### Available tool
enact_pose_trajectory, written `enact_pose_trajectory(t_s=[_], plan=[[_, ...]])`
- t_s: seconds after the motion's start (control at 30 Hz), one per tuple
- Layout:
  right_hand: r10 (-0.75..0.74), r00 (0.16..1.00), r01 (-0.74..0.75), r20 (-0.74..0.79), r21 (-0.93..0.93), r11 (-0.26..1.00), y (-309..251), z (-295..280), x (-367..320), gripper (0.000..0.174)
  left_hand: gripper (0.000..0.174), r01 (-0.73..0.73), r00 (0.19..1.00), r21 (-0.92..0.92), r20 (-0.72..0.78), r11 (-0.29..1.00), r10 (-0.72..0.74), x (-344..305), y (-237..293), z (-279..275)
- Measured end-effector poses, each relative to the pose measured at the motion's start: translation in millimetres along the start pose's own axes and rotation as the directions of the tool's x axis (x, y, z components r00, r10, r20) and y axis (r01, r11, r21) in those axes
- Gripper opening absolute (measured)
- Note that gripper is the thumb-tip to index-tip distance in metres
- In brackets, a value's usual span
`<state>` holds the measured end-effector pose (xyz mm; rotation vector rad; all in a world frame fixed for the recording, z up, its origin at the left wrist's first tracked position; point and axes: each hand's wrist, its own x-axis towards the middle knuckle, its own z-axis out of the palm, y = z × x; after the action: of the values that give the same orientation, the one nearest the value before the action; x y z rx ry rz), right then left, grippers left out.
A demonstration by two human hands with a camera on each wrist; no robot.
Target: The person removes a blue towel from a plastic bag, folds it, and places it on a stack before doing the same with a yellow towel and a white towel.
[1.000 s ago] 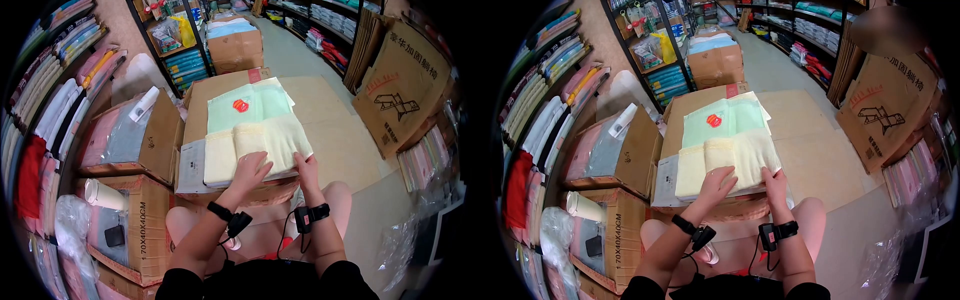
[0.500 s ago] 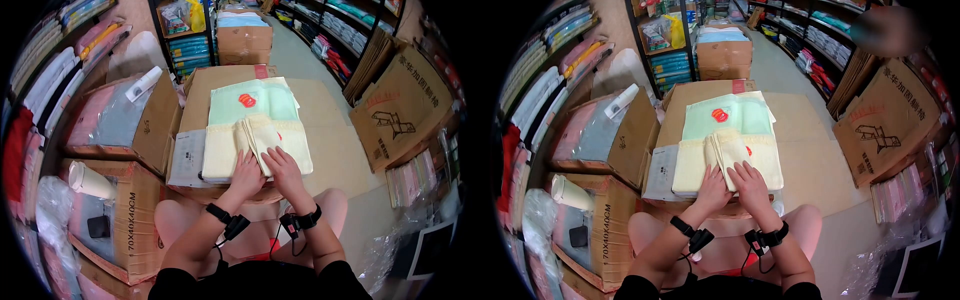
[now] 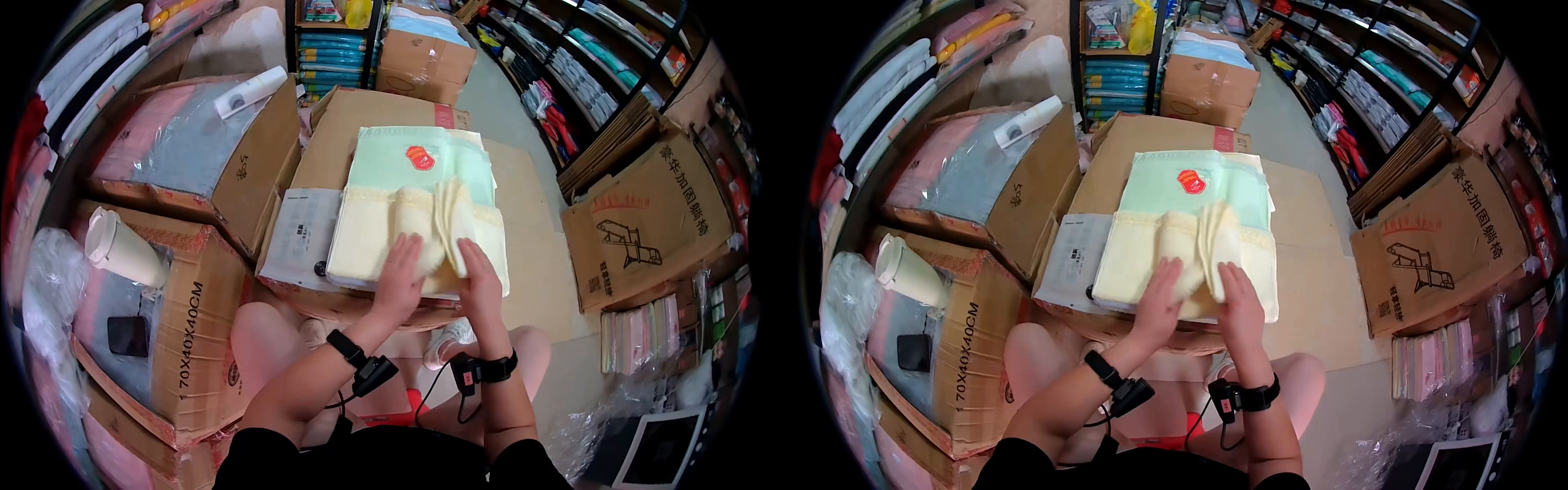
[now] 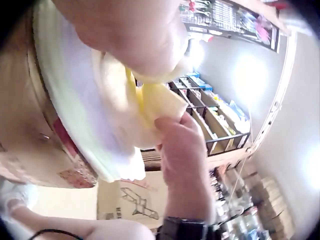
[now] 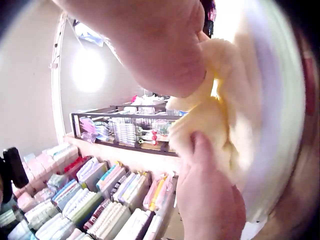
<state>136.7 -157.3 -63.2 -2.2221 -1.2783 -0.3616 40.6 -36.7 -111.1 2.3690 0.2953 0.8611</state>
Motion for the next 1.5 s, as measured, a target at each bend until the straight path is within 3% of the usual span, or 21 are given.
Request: enact_pose_trajectory(t_s=[0.03,0.07,0.13,0.2,0.27,0.33,0.73,0.83,0.9,0.93,1.0,1.1,1.13,1.17,1.2,1.23,1.27,1.3,1.43,1.47,1.5], plan=[[0.073,0.996,-0.068,-0.046,0.109,0.992,-0.6,-1.7,1.0,0.046,0.058,0.144,0.975,-0.332,-0.112,0.932,-0.19,-0.9,-1.0,-0.2],[0.073,0.996,-0.068,-0.045,0.111,0.992,-1.1,-0.1,1.6,0.046,0.058,0.219,0.906,-0.636,-0.15,0.74,-0.397,-2.2,-2.1,-0.5],[-0.068,0.997,0.067,-0.047,-0.034,0.997,-1.6,6.3,1.7,0.047,0.058,0.235,0.888,-0.691,-0.133,0.683,-0.441,-3.5,-3.5,-0.6],[-0.179,0.984,0.178,-0.002,-0.097,0.979,-6.2,16.9,-1.6,0.044,0.058,0.033,0.945,-0.463,-0.274,0.885,-0.178,-1.6,-3.0,-1.3],[-0.214,0.946,0.275,0.243,-0.253,0.928,-12.5,23.3,-7.3,0.04,0.058,0.023,0.97,-0.364,-0.218,0.931,-0.109,-1.8,1.9,-4.8],[-0.212,0.963,0.243,0.168,-0.193,0.951,-11.1,25.4,-7.4,0.035,0.058,-0.043,0.997,-0.123,-0.063,0.991,0.036,0.2,1.9,-3.4],[-0.248,0.939,0.227,0.24,0.113,0.967,13.1,-0.5,-1.0,0.051,0.067,-0.144,0.969,0.162,0.221,0.976,0.107,6.0,-2.8,-16.2],[-0.227,0.952,0.174,0.203,0.251,0.952,14.6,-8.9,-3.0,0.05,0.071,-0.187,0.955,0.222,0.27,0.957,0.124,4.2,-0.2,-22.9],[-0.058,0.975,-0.055,0.215,0.486,0.872,16.1,-19.2,-1.3,0.043,0.073,-0.212,0.944,0.261,0.303,0.942,0.129,3.5,0.1,-23.7],[-0.057,0.975,-0.055,0.214,0.486,0.872,16.2,-18.7,0.7,0.043,0.074,-0.237,0.942,0.329,0.309,0.914,0.133,3.0,-1.1,-21.8],[0.268,0.94,-0.339,0.209,0.526,0.78,18.1,-15.9,5.6,0.038,0.075,-0.266,0.937,0.391,0.319,0.881,0.141,3.0,1.4,-21.4],[0.394,0.893,-0.445,0.216,0.3,0.844,13.4,-3.5,17.9,0.052,0.073,-0.186,0.937,0.246,0.335,0.951,0.096,5.7,-4.4,-17.8],[0.419,0.872,-0.467,0.251,0.172,0.868,7.7,-1.7,23.1,0.058,0.069,-0.122,0.968,0.079,0.23,0.989,0.101,5.8,-22.5,-3.7],[0.404,0.897,-0.434,0.177,0.188,0.881,1.7,0.3,25.9,0.06,0.065,-0.073,0.989,-0.096,0.124,0.993,0.084,5.6,-32.8,2.4],[0.404,0.898,-0.434,0.176,0.197,0.879,1.5,0.6,29.7,0.06,0.065,-0.075,0.988,-0.088,0.127,0.993,0.086,5.4,-32.0,-1.4],[0.406,0.876,-0.457,0.262,0.178,0.871,1.8,1.0,34.7,0.057,0.061,0.176,0.984,-0.21,0.007,0.962,-0.178,4.9,-31.2,-5.2],[0.405,0.846,-0.478,0.346,0.156,0.864,2.4,1.2,38.0,0.055,0.058,0.388,0.894,-0.355,-0.077,0.85,-0.441,4.5,-29.8,-8.2],[0.404,0.847,-0.478,0.344,0.162,0.863,6.5,4.6,39.1,0.055,0.054,0.499,0.828,-0.431,-0.021,0.752,-0.561,5.1,-22.1,-15.4],[0.434,0.783,-0.613,0.446,0.438,0.657,15.1,13.0,36.5,0.049,0.059,0.621,0.747,-0.543,0.19,0.566,-0.637,4.2,-14.0,-25.7],[0.434,0.777,-0.629,0.455,0.552,0.548,13.7,12.5,33.8,0.046,0.061,0.632,0.712,-0.623,0.233,0.461,-0.662,3.7,-10.4,-27.7],[0.432,0.782,-0.624,0.45,0.558,0.547,11.9,10.9,31.0,0.046,0.063,0.632,0.68,-0.692,0.28,0.348,-0.678,4.3,-5.5,-30.9]])
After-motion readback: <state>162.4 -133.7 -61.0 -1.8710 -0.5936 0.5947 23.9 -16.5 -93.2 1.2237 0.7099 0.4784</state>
